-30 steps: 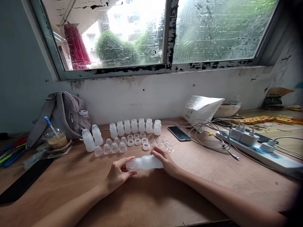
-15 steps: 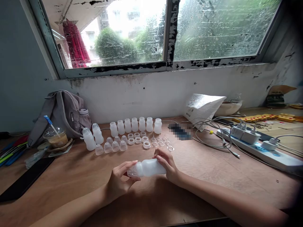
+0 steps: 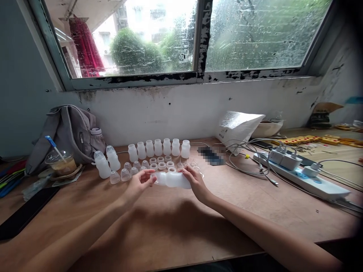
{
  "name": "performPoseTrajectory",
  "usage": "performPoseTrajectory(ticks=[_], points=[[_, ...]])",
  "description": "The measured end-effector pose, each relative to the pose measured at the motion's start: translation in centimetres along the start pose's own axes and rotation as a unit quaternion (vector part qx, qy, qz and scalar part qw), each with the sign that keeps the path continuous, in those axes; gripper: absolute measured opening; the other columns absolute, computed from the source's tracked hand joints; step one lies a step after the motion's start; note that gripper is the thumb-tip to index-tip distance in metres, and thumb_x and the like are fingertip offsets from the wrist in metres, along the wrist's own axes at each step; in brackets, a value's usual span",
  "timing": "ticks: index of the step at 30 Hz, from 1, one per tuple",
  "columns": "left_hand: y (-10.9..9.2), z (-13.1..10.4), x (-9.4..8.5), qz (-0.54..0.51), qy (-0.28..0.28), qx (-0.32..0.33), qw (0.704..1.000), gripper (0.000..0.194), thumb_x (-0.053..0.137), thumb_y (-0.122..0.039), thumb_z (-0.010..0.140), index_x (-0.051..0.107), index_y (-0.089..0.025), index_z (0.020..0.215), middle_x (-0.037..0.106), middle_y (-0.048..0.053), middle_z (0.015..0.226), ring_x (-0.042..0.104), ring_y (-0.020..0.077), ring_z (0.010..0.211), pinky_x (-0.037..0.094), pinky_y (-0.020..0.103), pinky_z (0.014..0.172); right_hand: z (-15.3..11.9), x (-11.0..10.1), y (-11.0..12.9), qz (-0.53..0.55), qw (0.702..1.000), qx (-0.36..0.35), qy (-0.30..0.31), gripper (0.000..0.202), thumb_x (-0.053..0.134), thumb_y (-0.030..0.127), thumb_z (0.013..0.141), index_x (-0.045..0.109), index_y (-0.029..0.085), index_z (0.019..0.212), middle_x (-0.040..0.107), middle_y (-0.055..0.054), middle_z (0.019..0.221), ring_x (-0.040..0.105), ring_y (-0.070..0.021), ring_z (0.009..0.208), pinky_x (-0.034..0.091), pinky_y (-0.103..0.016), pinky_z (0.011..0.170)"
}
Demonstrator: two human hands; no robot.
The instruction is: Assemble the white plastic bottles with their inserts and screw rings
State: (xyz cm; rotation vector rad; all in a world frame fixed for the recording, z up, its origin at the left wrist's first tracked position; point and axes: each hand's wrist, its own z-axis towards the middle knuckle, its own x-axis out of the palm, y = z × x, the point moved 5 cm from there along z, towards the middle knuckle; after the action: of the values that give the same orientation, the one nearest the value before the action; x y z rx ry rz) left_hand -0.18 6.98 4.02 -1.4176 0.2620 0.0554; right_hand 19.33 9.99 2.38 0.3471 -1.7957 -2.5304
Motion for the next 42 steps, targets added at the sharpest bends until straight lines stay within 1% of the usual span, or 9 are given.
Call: performPoseTrajectory(ticks=[3,6,8,10,13,16,24,30,42], points=[[-2.5,1.5,-1.8,-0.003,-0.026,0.028,0.999,0.047,0.063,-0.044,0.066,0.056,-0.014,0.102,0.062,0.008,0.095,0.057,0.0199,0.088,0.046,0.03,0.076,-0.1,0.4,0.5,0.039,0.998,-0.005,0.041,0.026,0.041,0.045,0.081,0.05,0.022,0.088,0.051,-0.002,0.087,0.05,-0.0142,0.069,0.041,-0.022,0.046],[-6.3,3.3,-4.9,0.057,-0.078,0.104,0.99,0.049,0.061,-0.048,0.066,0.057,-0.013,0.1,0.063,0.008,0.093,0.058,0.0199,0.085,0.046,0.031,0.074,0.1,0.5,0.6,0.052,0.997,-0.011,0.05,0.029,0.041,0.045,0.081,0.046,0.022,0.097,0.048,-0.005,0.101,0.053,-0.0147,0.075,0.045,-0.023,0.048],[-9.0,4.3,-7.4,0.139,-0.124,0.165,0.969,0.048,0.061,-0.047,0.065,0.058,-0.013,0.099,0.062,0.006,0.093,0.058,0.0197,0.086,0.046,0.031,0.076,0.5,0.1,0.3,0.035,0.998,-0.012,0.044,0.029,0.042,0.045,0.081,0.046,0.021,0.098,0.047,-0.006,0.104,0.053,-0.0144,0.075,0.046,-0.023,0.048],[-10.8,5.4,-9.7,0.236,-0.165,0.185,0.939,0.043,0.059,-0.045,0.067,0.06,-0.016,0.099,0.062,0.005,0.093,0.058,0.019,0.085,0.046,0.03,0.076,0.9,-0.4,0.0,0.017,0.999,-0.016,0.031,0.029,0.042,0.045,0.081,0.047,0.021,0.097,0.048,-0.006,0.103,0.053,-0.0141,0.074,0.046,-0.023,0.047],[-11.7,7.2,-12.4,0.385,-0.217,0.184,0.878,0.033,0.056,-0.039,0.07,0.061,-0.02,0.097,0.06,0.003,0.099,0.057,0.0181,0.084,0.045,0.028,0.075,1.4,-1.0,-0.5,-0.004,1.0,-0.023,0.014,0.03,0.041,0.045,0.081,0.048,0.02,0.095,0.049,-0.006,0.1,0.053,-0.014,0.072,0.046,-0.023,0.046],[-10.4,9.2,-14.1,0.481,-0.234,0.161,0.829,0.028,0.055,-0.032,0.071,0.062,-0.019,0.095,0.06,0.005,0.098,0.057,0.0182,0.081,0.044,0.027,0.074,1.7,-1.2,-0.8,-0.023,0.999,-0.024,0.007,0.03,0.041,0.046,0.081,0.049,0.019,0.094,0.051,-0.006,0.095,0.053,-0.014,0.071,0.046,-0.023,0.045],[-3.7,12.9,-16.1,0.6,-0.238,0.076,0.76,0.032,0.05,-0.031,0.074,0.06,-0.017,0.1,0.06,0.009,0.101,0.054,0.0239,0.094,0.038,0.032,0.083,1.5,-1.0,-1.3,-0.059,0.997,-0.035,0.029,0.03,0.04,0.045,0.082,0.049,0.019,0.094,0.052,-0.005,0.089,0.054,-0.0141,0.072,0.046,-0.022,0.044],[-0.9,12.9,-16.9,0.611,-0.229,0.041,0.757,0.032,0.047,-0.032,0.075,0.06,-0.016,0.1,0.061,0.012,0.102,0.054,0.0261,0.097,0.034,0.037,0.087,1.5,-1.0,-1.7,-0.083,0.996,-0.027,0.036,0.032,0.04,0.046,0.082,0.05,0.019,0.095,0.053,-0.002,0.077,0.055,-0.0138,0.067,0.045,-0.022,0.043],[-0.7,12.9,-16.5,0.62,-0.221,0.039,0.752,0.034,0.044,-0.029,0.076,0.059,-0.016,0.104,0.059,0.012,0.107,0.052,0.0259,0.099,0.031,0.038,0.09,1.6,-1.0,-1.7,-0.086,0.995,-0.024,0.051,0.032,0.039,0.046,0.082,0.051,0.02,0.095,0.05,-0.001,0.074,0.053,-0.012,0.063,0.043,-0.02,0.041]])
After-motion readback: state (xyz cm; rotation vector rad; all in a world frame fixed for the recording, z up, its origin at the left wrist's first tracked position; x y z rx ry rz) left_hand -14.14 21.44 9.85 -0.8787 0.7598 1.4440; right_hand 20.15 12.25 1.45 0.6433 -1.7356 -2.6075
